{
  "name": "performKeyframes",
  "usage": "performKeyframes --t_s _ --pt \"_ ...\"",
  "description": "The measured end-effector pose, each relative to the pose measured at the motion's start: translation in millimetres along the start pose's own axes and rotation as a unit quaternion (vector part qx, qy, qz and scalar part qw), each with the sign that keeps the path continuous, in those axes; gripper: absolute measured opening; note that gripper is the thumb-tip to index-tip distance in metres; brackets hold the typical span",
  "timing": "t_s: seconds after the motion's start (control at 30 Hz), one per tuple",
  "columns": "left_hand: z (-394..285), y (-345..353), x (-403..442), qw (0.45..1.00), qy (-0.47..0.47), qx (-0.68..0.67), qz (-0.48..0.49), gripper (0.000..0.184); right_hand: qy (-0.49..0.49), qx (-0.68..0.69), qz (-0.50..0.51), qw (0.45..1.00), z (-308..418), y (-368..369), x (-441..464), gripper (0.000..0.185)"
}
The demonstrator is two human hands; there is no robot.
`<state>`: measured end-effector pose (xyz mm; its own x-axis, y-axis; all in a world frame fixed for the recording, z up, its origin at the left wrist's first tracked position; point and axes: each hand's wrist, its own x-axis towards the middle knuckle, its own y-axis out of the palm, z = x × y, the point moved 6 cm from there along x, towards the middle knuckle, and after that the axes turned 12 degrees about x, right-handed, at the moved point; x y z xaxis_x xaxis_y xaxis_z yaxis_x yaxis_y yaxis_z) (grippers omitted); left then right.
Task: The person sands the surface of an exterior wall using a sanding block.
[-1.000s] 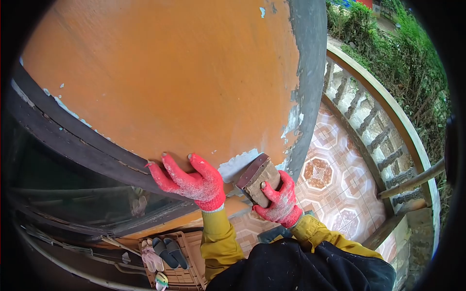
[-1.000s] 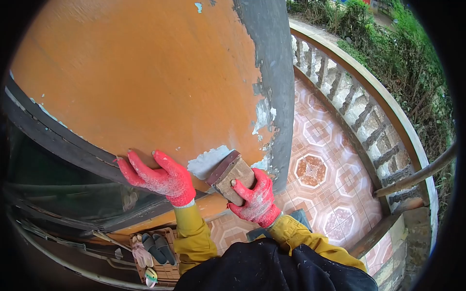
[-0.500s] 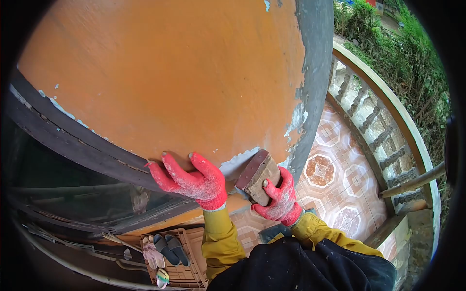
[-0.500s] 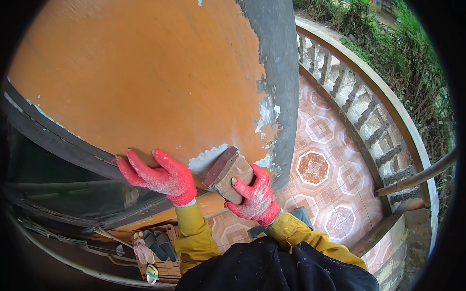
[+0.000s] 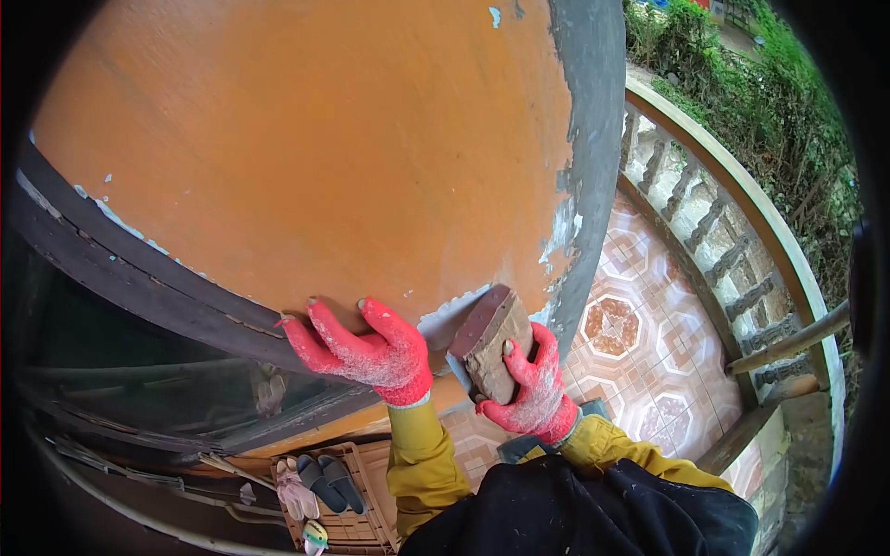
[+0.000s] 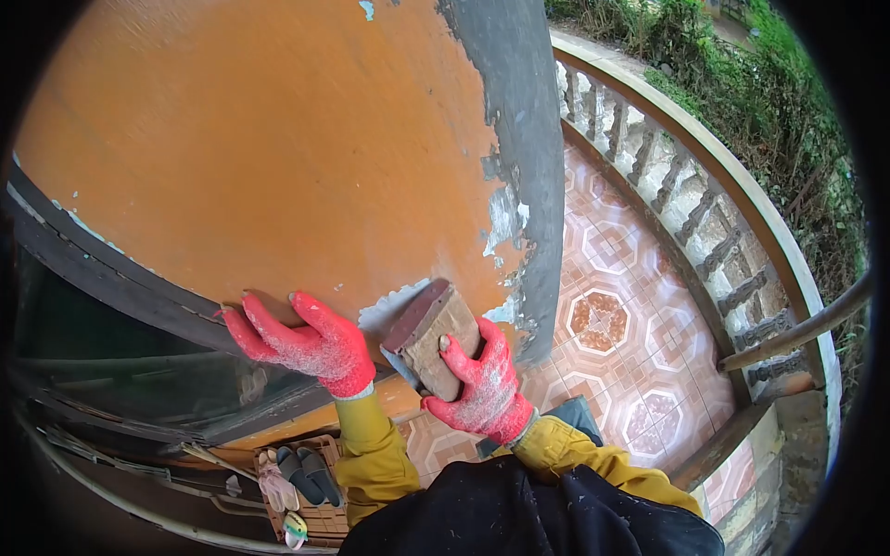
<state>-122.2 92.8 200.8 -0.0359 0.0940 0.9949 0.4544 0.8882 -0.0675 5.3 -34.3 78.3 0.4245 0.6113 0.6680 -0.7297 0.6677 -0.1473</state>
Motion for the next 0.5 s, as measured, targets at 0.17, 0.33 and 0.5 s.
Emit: performKeyframes --t_s 0.17,0.33,0.5 --pt "0.2 -0.7 -0.8 1.0 -0.003 -0.006 -0.002 0.052 -0.038 -0.055 -0.016 0.998 -23.4 4.9 -14.8 0.093" --pt "-0.3 -1.9 -1.7 1.0 0.001 0.003 0.011 0.051 -0.046 -0.025 -0.046 0.998 15.3 -12.1 25.9 0.092" --pt "0.1 0.5 1.4 1.0 -0.011 -0.019 0.002 0.05 -0.075 -0.046 -0.022 0.996 -9.5 -6.4 3.5 0.086"
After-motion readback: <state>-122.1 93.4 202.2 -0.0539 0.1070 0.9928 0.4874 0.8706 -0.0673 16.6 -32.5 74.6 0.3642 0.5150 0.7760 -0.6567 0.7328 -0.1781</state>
